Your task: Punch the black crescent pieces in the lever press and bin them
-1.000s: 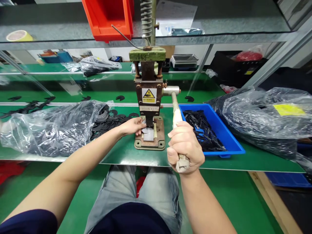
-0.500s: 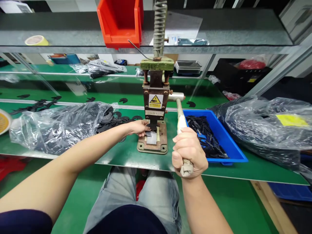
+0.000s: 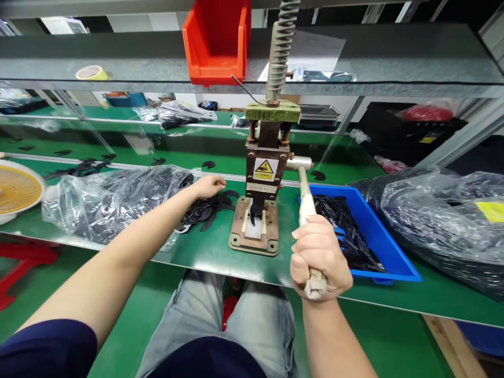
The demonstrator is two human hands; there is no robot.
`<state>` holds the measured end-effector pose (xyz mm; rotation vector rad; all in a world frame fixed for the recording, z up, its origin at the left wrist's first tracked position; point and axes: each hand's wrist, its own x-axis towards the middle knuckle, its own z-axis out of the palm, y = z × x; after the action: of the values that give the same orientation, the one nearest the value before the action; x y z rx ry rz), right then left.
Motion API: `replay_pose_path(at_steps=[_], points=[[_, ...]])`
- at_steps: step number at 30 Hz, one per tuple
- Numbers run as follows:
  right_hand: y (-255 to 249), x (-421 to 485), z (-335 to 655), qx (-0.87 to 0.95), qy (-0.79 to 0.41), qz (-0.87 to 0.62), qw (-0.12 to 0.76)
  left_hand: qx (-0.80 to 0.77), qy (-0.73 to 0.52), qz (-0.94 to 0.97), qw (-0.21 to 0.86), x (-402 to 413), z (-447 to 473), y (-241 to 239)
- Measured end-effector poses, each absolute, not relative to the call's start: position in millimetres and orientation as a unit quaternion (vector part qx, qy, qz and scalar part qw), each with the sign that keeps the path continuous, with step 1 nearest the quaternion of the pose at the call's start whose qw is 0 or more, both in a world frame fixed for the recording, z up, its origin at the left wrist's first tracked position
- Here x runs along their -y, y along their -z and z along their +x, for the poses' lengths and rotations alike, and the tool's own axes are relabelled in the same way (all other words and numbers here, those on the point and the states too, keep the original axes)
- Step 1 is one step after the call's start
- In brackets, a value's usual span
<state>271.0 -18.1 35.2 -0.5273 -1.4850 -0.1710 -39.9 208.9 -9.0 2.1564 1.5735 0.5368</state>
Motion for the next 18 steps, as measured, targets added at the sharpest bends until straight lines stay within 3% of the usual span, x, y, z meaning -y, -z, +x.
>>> replay_pose_path(at_steps=[9,18], points=[[-33.7,18.8,275.2,0.673,0.079,-0.237,0.696,-0.515,-0.004,0.849,0.115,-259.3,-12.7,45.6],[-33.2,14.2,274.6,0.67,0.094,-0.222,0.702,-0.499,-0.011,0.866,0.023,-250.9,-2.5,36.8]])
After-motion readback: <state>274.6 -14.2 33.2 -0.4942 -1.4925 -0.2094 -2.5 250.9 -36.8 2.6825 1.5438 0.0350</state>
